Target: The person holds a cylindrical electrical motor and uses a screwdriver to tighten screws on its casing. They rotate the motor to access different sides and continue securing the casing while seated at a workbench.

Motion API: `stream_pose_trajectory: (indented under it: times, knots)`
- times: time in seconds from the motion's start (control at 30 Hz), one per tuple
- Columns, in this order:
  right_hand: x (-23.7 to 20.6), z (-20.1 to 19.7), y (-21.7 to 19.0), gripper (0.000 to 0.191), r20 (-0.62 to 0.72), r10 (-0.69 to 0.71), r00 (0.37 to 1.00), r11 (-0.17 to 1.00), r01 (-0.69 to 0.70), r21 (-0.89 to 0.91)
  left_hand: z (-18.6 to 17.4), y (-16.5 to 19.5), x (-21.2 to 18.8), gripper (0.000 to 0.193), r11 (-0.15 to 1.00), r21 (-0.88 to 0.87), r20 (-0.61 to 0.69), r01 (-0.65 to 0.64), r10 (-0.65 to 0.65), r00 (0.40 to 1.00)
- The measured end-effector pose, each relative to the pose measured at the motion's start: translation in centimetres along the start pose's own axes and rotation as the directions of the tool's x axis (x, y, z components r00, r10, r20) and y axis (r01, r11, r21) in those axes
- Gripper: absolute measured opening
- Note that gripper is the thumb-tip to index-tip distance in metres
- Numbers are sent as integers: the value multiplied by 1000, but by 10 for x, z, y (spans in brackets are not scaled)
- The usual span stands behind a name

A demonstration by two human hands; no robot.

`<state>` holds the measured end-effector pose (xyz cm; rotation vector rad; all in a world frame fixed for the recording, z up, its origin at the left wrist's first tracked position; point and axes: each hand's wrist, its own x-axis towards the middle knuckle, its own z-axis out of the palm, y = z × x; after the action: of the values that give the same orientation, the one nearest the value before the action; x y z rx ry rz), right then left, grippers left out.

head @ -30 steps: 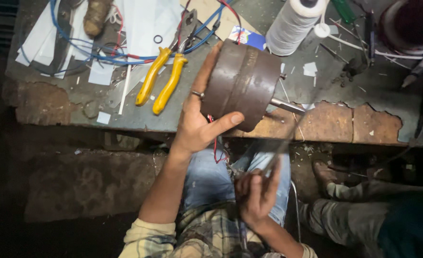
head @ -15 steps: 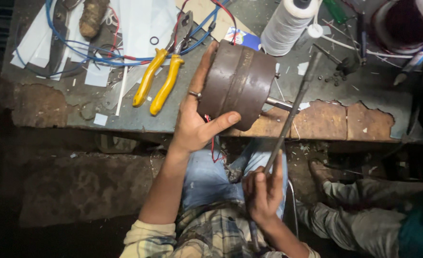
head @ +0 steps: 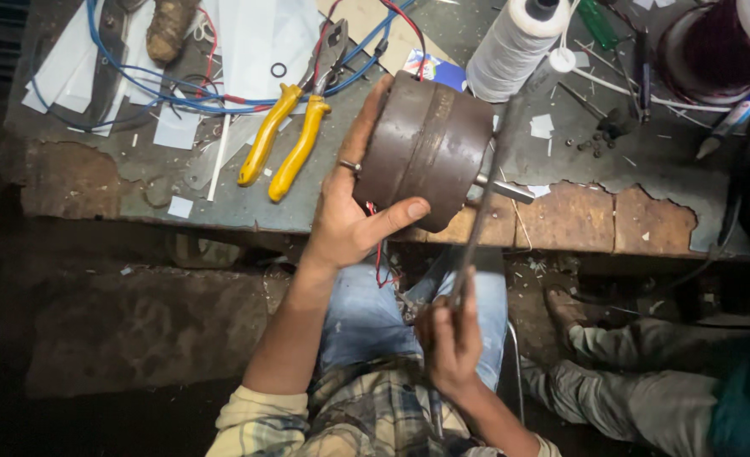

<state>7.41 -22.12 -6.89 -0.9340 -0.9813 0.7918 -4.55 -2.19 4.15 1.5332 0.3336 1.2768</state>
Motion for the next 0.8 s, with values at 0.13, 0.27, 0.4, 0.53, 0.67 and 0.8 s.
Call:
stream_pose_trajectory:
  times: [0.13, 0.27, 0.4, 0.53, 0.67, 0.8]
  knots:
    - [-2, 0, 5, 66, -76, -54, 996, 970, 70, 232, 0, -1, -1, 96, 999, 43, 9, -21, 21, 1000]
    - [-1, -2, 11, 64, -68, -3, 998, 994, 10, 106, -1, -2, -1, 97, 998, 62, 2, -24, 24, 1000]
    - [-1, -5, 14, 62, -51, -24, 998, 995, 29, 99, -1, -2, 0, 97, 998, 51, 12, -23, 23, 1000]
    - [-3, -8, 14, 64, -26, 55, 998, 998, -56, -35, -1, -1, 0, 97, 997, 73, 9, -28, 28, 1000]
    - [-3, -8, 16, 62, -2, -16, 1000, 998, 16, 67, -1, -1, -1, 97, 999, 35, 11, 3, -4, 1000]
    - [-3, -5, 18, 64, -37, 37, 999, 996, -34, 87, -1, -1, -1, 97, 999, 47, 3, -16, 16, 1000]
